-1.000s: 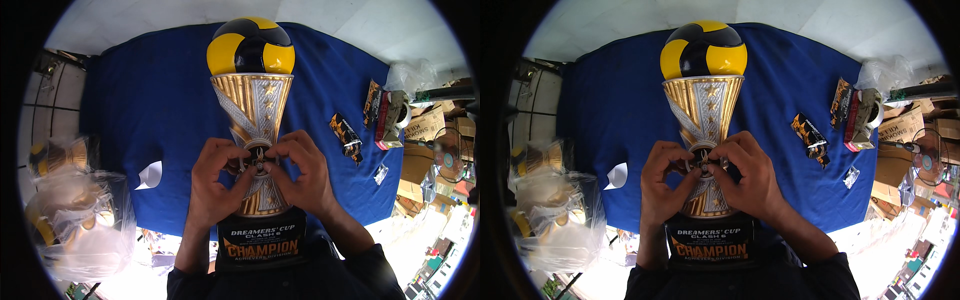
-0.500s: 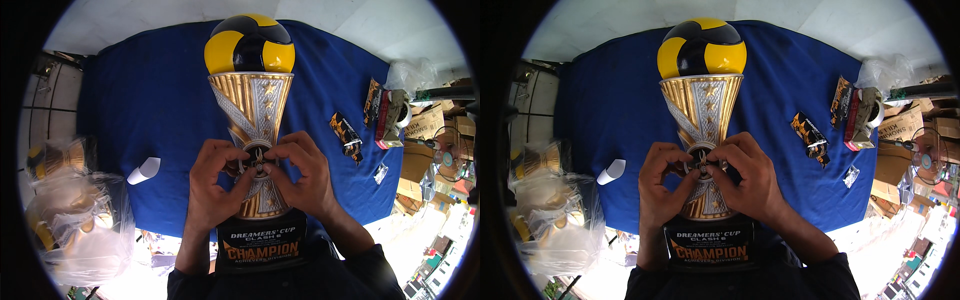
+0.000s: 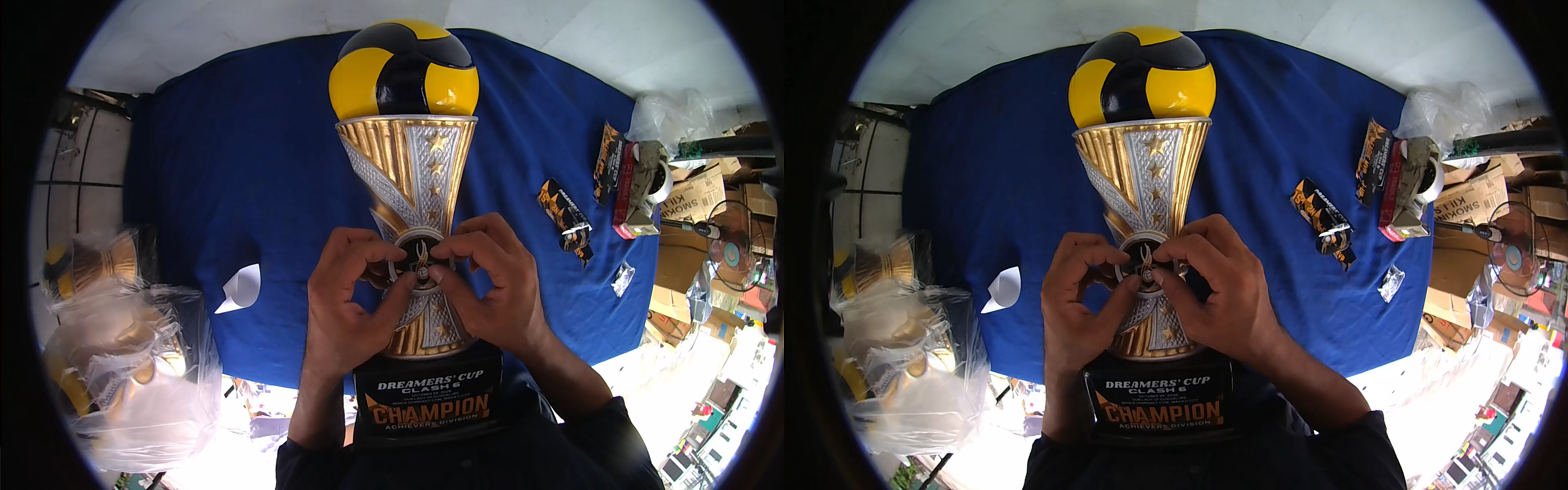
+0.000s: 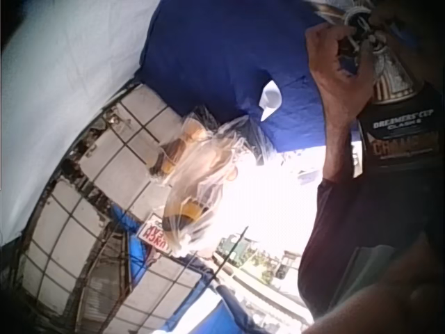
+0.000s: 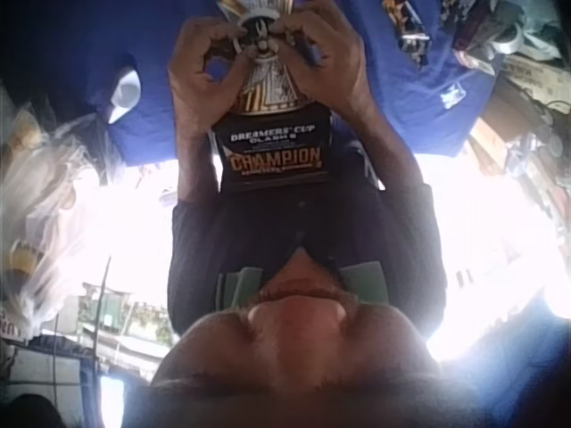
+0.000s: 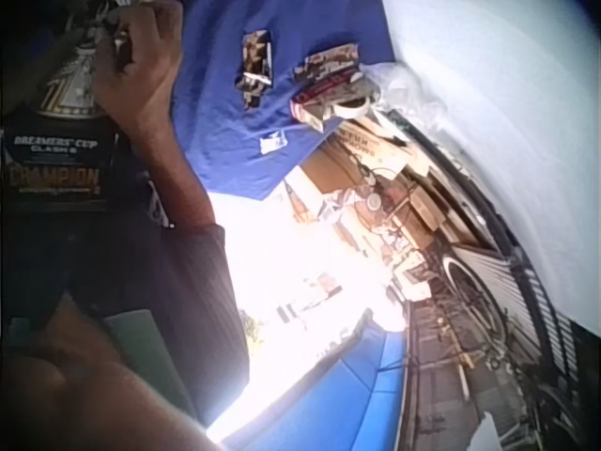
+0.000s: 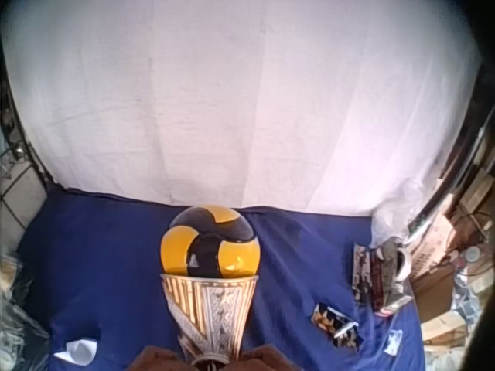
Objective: The person removes a plastic bag from a trophy, wipes the base with a tissue, and applies a circular sticker to the front of the trophy. The person then places the trophy on a blue tablecloth and picks up another trophy wrapped in plastic.
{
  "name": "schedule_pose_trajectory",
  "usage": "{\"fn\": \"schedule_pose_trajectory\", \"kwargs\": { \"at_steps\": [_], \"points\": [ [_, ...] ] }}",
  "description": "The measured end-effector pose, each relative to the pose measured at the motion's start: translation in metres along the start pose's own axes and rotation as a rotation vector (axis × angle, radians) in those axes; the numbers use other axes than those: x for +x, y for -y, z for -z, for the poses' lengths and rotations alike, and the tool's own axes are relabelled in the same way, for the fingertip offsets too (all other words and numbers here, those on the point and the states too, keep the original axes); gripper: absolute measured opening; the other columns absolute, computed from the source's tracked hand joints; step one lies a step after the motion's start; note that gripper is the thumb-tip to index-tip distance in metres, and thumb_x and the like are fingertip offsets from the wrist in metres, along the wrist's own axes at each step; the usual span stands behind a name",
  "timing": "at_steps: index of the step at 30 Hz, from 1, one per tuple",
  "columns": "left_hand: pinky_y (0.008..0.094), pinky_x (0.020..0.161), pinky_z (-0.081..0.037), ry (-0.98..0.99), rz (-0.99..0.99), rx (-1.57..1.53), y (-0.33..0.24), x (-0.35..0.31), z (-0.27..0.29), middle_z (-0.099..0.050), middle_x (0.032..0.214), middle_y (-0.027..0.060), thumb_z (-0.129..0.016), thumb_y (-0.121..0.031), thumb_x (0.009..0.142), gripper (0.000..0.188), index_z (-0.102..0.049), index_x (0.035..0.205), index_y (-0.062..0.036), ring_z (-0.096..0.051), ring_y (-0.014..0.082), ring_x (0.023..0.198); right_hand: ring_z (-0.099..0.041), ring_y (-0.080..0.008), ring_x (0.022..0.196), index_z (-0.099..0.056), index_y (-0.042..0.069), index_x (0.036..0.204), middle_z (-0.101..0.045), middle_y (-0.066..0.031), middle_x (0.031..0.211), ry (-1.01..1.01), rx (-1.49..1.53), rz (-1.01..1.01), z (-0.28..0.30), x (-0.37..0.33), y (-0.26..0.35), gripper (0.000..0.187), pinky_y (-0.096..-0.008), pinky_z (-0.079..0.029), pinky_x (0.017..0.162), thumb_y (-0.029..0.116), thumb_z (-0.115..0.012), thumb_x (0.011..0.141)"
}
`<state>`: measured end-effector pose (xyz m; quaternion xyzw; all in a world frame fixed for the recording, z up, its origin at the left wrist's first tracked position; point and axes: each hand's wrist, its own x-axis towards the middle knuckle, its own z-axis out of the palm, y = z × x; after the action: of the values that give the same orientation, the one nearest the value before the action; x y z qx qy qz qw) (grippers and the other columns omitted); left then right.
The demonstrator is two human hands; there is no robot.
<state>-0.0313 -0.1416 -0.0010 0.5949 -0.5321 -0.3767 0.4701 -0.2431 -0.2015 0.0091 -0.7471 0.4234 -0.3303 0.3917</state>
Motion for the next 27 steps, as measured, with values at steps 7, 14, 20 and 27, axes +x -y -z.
{"fn": "schedule_pose_trajectory", "kwargs": {
  "at_steps": [7,14,20,27],
  "points": [
    [0.0297,0.078,-0.061,-0.018,-0.005,-0.025,-0.0006,-0.001,-0.0011,-0.069,0.117,0.0118,-0.084,0.01,0.092,0.027,-0.079,0.117,0.0007,-0.077,0.0159,0.094,-0.08,-0.028,0.095,-0.082,0.003,0.112,-0.074,-0.0145,0.109,-0.038,-0.02,0.003,-0.001,-0.0014,-0.0012,0.023,-0.038,-0.065,0.076,-0.002,-0.088,0.091],
    [0.0295,0.079,-0.061,-0.02,0.003,-0.032,0.0004,-0.0018,-0.0016,-0.069,0.117,0.0119,-0.084,0.01,0.092,0.027,-0.079,0.117,0.0008,-0.077,0.0158,0.094,-0.08,-0.0272,0.094,-0.083,0.003,0.113,-0.074,-0.0142,0.109,-0.052,-0.019,0.0,-0.0028,-0.0029,-0.0028,0.023,-0.0374,-0.065,0.076,-0.002,-0.088,0.092],
    [0.0298,0.079,-0.061,-0.02,0.002,-0.023,0.0007,-0.0014,-0.0014,-0.07,0.118,0.0118,-0.085,0.01,0.092,0.027,-0.079,0.116,0.0003,-0.076,0.0156,0.094,-0.08,-0.0244,0.091,-0.083,0.004,0.114,-0.074,-0.0133,0.111,-0.058,-0.001,-0.006,-0.0034,-0.0023,-0.0028,0.023,-0.035,-0.065,0.074,-0.003,-0.087,0.092],
    [0.0297,0.078,-0.061,-0.018,0.02,-0.031,-0.0002,-0.0016,-0.0012,-0.07,0.118,0.0109,-0.086,0.008,0.092,0.028,-0.08,0.117,-0.0008,-0.076,0.0151,0.094,-0.08,-0.0246,0.093,-0.082,0.003,0.115,-0.073,-0.0137,0.112,-0.053,-0.003,-0.004,-0.0037,-0.0022,-0.0028,0.026,-0.0349,-0.068,0.076,-0.003,-0.089,0.091]
  ]
}}
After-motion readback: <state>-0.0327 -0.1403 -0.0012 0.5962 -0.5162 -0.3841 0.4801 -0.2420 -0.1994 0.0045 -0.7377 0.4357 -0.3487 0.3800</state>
